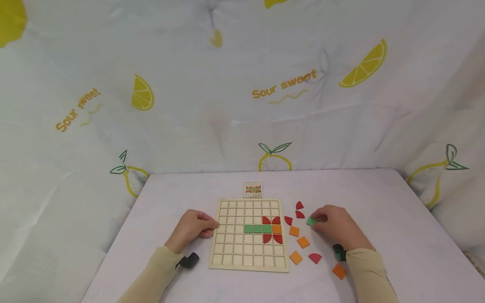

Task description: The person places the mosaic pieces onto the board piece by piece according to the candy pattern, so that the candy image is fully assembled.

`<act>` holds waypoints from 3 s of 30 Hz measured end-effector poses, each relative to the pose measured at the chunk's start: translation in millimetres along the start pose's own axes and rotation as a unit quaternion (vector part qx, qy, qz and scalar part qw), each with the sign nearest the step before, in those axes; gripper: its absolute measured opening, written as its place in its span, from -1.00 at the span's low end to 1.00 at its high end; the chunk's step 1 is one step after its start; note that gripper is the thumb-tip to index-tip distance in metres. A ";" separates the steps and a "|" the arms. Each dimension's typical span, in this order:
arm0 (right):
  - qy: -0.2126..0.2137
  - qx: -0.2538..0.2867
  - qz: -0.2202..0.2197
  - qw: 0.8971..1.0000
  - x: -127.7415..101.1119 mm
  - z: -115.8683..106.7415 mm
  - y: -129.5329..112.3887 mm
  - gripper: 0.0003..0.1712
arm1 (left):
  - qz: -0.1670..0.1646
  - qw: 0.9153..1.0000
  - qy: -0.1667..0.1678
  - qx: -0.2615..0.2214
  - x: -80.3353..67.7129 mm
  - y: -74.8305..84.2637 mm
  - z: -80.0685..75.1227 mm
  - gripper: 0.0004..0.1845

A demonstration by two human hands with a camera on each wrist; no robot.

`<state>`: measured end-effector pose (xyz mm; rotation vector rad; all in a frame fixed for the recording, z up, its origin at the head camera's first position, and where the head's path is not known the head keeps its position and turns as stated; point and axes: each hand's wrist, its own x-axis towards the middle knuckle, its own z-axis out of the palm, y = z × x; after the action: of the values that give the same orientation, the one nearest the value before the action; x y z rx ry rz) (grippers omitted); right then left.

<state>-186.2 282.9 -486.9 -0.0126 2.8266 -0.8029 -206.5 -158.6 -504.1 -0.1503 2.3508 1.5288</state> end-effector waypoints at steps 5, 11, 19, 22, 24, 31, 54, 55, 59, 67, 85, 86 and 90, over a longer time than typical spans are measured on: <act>0.008 0.003 -0.006 1.000 0.4 -2.0 -6.6 -0.65 | 0.006 1.000 -0.001 -0.006 2.6 3.4 0.1 -0.80; 0.004 0.011 -0.013 1.000 0.3 0.6 -13.6 -0.66 | 0.005 1.000 -0.002 -0.003 2.6 1.1 0.4 -0.79; 0.013 0.016 -0.043 0.999 3.4 6.5 -34.7 -0.71 | 0.015 1.000 -0.005 -0.005 1.4 -3.7 0.4 -0.83; 0.009 0.018 -0.060 0.998 7.3 8.6 -48.6 -0.73 | 0.011 1.000 -0.003 -0.007 1.9 -4.5 0.5 -0.81; 0.008 0.021 -0.078 0.997 10.5 11.7 -57.9 -0.75 | 0.006 1.000 -0.003 -0.005 2.0 -5.4 0.6 -0.81; -0.011 0.045 -0.124 0.991 23.6 29.5 -90.1 -0.79 | 0.002 1.000 -0.001 -0.002 2.7 -6.3 0.6 -0.80; -0.033 0.023 -0.202 0.978 30.9 82.2 -158.4 -0.78 | -0.002 1.000 0.001 -0.006 3.2 -3.5 0.1 -0.81; -0.035 0.024 -0.203 0.978 30.6 82.2 -159.2 -0.79 | -0.003 1.000 0.001 -0.006 3.3 -3.8 0.0 -0.81; -0.040 0.025 -0.202 0.978 29.9 82.9 -159.8 -0.79 | -0.005 1.000 0.003 -0.005 3.1 -4.4 0.0 -0.81; -0.053 0.011 -0.205 0.977 29.4 86.8 -161.9 -0.82 | -0.006 1.000 0.002 -0.006 3.8 -4.2 0.3 -0.81; -0.054 -0.020 -0.212 0.976 29.7 92.5 -168.1 -0.85 | 0.002 1.000 0.002 -0.008 2.1 -1.8 0.6 -0.82; -0.053 -0.022 -0.211 0.976 29.5 92.7 -168.5 -0.85 | 0.001 1.000 0.002 -0.009 1.9 -1.6 0.5 -0.82; -0.052 -0.026 -0.209 0.976 28.6 93.3 -169.3 -0.84 | 0.001 1.000 0.000 -0.009 1.9 -1.5 0.3 -0.83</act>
<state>-203.8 88.3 -481.8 -0.6557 2.7773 -0.7777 -207.8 -158.8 -506.1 -0.1520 2.3387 1.5521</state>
